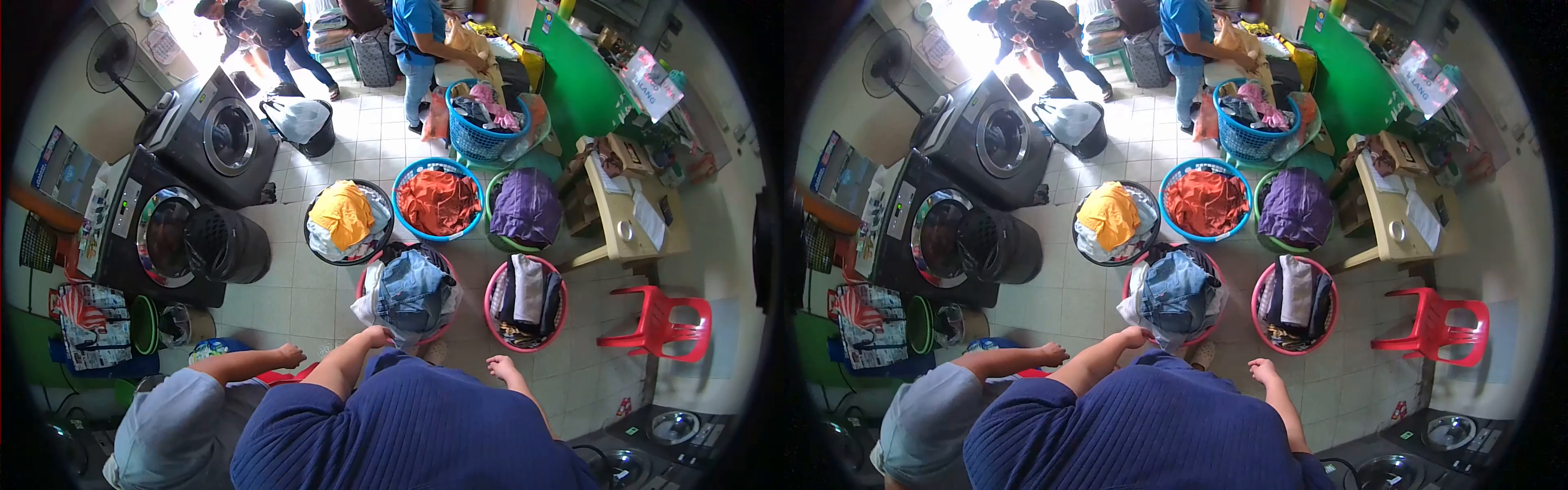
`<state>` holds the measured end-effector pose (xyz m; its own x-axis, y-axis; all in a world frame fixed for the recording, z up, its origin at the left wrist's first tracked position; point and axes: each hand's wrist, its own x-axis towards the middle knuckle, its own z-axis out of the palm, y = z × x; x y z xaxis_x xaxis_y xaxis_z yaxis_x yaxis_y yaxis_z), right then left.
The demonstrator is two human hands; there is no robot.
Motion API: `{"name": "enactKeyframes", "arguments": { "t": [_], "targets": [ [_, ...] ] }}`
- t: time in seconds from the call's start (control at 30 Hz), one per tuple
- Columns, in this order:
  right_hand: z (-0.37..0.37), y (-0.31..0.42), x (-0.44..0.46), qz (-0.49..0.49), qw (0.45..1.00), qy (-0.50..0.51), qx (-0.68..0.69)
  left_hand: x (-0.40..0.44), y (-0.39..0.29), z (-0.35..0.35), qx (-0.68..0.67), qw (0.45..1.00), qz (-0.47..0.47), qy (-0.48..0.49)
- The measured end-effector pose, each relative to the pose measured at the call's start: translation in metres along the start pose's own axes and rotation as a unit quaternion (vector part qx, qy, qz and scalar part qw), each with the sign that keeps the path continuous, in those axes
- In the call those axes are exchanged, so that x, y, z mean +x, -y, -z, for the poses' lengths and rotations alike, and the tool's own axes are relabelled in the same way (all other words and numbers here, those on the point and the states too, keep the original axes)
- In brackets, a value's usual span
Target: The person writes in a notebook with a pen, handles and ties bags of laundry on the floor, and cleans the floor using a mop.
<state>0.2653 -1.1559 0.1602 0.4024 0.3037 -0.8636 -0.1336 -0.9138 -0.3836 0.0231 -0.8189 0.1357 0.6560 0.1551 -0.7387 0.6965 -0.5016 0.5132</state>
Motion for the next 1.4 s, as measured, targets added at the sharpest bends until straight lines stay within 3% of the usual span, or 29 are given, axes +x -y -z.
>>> {"name": "enactKeyframes", "arguments": {
  "t": [0.2,0.5,0.6,0.63,0.7,0.83,0.93,1.03,1.07,1.1,1.23,1.37,1.4],
  "targets": [
    [0.013,-0.021,0.011,0.006,0.998,-0.008,0.058,0.022,-0.015,-0.005,-0.003,1.0,-0.022,0.018],
    [0.033,-0.03,0.003,-0.04,0.998,0.029,-0.032,0.019,-0.043,0.007,-0.099,0.994,0.013,-0.035],
    [0.05,-0.011,0.015,-0.028,0.999,0.025,-0.008,0.002,-0.043,0.014,-0.078,0.993,-0.062,-0.067],
    [0.056,0.0,0.018,-0.021,0.999,0.023,-0.016,-0.001,-0.042,0.018,-0.139,0.989,0.049,0.001],
    [0.062,0.035,0.01,-0.014,1.0,-0.019,0.001,0.007,-0.008,0.009,-0.135,0.99,0.002,-0.036],
    [0.059,0.06,0.058,-0.001,0.998,0.004,0.067,-0.016,0.027,0.033,-0.126,0.99,0.041,-0.048],
    [0.033,0.11,0.074,0.015,1.0,0.003,0.022,-0.02,0.079,0.052,-0.104,0.987,0.037,-0.117],
    [-0.012,0.163,0.078,0.032,0.999,0.003,0.031,-0.034,0.13,0.076,-0.138,0.98,0.058,-0.132],
    [-0.032,0.178,0.078,0.036,0.998,-0.003,0.044,-0.036,0.153,0.087,-0.17,0.979,0.059,-0.09],
    [-0.053,0.199,0.081,0.043,0.997,-0.01,0.058,-0.04,0.175,0.098,-0.095,0.991,0.044,-0.085],
    [-0.157,0.272,0.078,0.019,0.996,0.032,0.083,-0.082,0.274,0.146,-0.086,0.989,0.062,-0.106],
    [-0.244,0.339,0.096,0.127,0.98,0.136,-0.075,-0.15,0.367,0.2,-0.207,0.947,0.14,-0.202],
    [-0.257,0.364,0.09,0.178,0.969,0.106,-0.137,-0.167,0.383,0.211,-0.213,0.935,0.175,-0.221]
  ]
}}
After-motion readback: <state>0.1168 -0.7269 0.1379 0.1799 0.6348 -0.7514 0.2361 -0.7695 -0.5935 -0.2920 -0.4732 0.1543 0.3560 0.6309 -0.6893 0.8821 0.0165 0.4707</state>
